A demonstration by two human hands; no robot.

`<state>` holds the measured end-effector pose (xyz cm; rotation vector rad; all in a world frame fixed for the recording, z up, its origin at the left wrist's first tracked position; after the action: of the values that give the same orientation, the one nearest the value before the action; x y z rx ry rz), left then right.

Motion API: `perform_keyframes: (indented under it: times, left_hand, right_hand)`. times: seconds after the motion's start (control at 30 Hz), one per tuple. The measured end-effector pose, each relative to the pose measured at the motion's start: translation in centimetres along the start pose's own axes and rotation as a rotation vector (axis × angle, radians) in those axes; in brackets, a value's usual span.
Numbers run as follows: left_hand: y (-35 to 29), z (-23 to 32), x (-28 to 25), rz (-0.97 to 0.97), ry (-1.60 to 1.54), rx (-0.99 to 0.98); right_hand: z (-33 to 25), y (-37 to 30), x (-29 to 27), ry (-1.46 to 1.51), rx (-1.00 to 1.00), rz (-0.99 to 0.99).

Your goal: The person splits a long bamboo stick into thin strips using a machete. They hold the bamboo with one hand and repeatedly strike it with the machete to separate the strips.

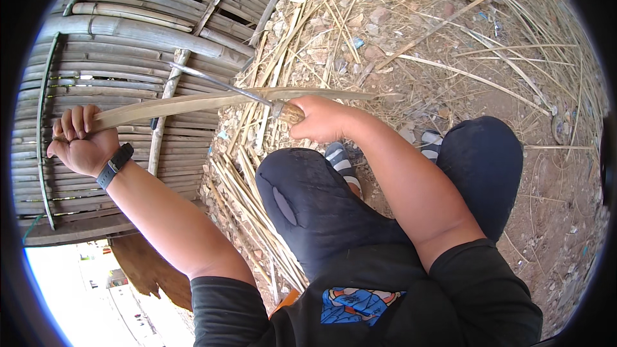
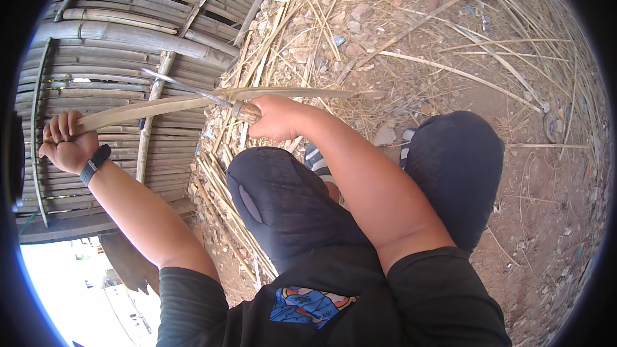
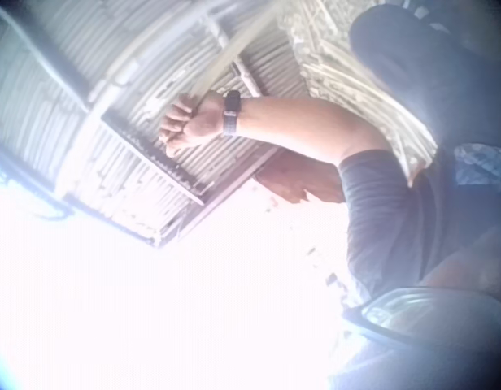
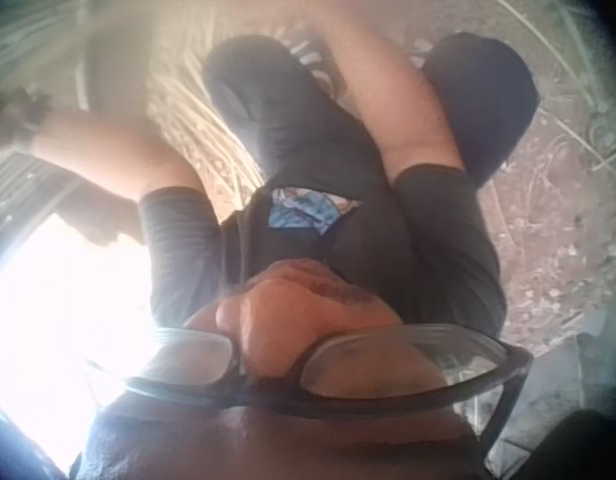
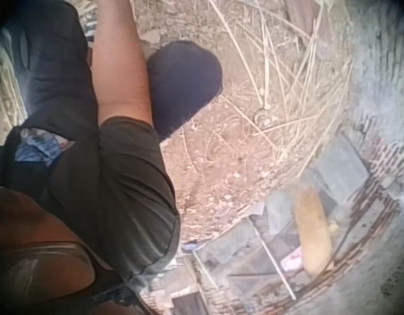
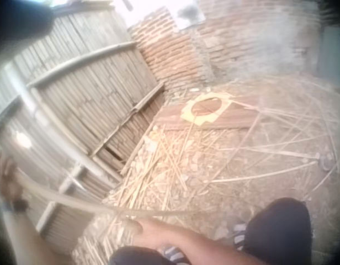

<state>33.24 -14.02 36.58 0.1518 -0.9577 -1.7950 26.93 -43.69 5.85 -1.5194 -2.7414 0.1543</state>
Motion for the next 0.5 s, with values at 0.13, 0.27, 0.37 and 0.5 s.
perform_keyframes:
  times: [0.13, 0.27, 0.37, 0.5]
  left_hand:
    - [-0.4, -0.4, 1.6, 0.224, 0.22, 0.135]
    - [-0.5, -0.3, 1.8, 0.322, 0.313, 0.192]
    - [-0.1, -0.5, 1.7, 0.336, 0.339, 0.201]
    - [0.8, -1.3, 3.6, 0.345, 0.404, 0.227]
  right_hand:
    - [4.5, -0.4, -1.3, 0.119, 0.31, 0.15]
    - [5.0, -0.9, -1.0, 0.087, 0.258, 0.222]
    - [3.4, 0.3, 0.2, 0.056, 0.098, 0.131]
    - [2.8, 1.4, 2.1, -0.027, -0.167, 0.263]
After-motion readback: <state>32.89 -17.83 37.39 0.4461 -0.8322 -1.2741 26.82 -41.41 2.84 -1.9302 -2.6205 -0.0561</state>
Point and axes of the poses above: each hand's wrist, its own y-axis towards the middle knuckle, its own x-axis out of the palm, z = x × y, the point moved 2 cm from there along y, towards the middle knuckle
